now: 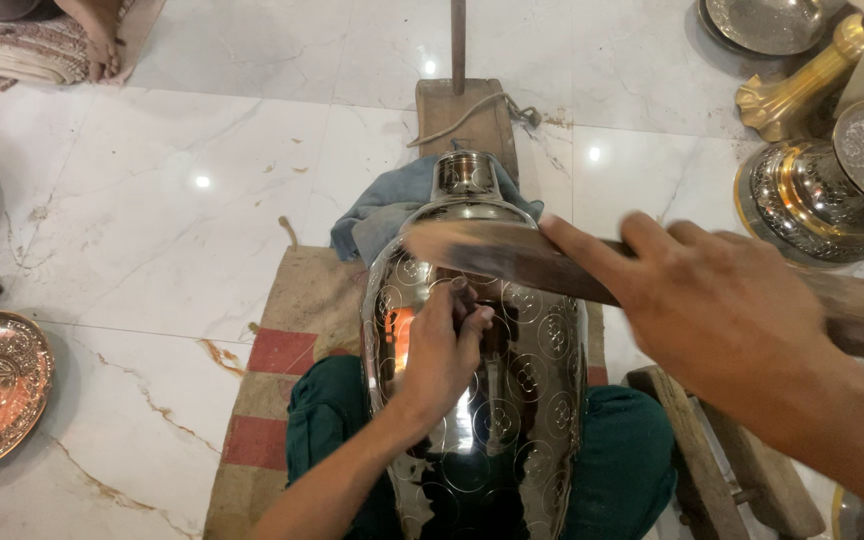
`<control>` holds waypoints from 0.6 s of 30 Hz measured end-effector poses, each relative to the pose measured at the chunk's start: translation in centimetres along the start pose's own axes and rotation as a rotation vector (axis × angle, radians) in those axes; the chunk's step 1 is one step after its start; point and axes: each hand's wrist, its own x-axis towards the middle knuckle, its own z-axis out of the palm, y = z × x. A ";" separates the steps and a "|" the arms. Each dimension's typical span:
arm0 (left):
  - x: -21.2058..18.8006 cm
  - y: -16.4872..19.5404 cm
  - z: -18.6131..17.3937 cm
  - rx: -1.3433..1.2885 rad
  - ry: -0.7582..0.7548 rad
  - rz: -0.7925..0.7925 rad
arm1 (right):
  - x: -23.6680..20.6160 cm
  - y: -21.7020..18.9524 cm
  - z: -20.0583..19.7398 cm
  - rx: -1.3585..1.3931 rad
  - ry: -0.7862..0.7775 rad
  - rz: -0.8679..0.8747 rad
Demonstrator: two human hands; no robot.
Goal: The person uses a chisel and hammer to engrave a floral pattern onto a large metal vessel. They repeatedly strike the chisel with the hammer to create indentations in the metal surface.
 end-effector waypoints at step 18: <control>3.6 0.2 -1.2 0.062 -0.289 0.337 | 0.8 1.8 7.5 0.310 0.096 0.173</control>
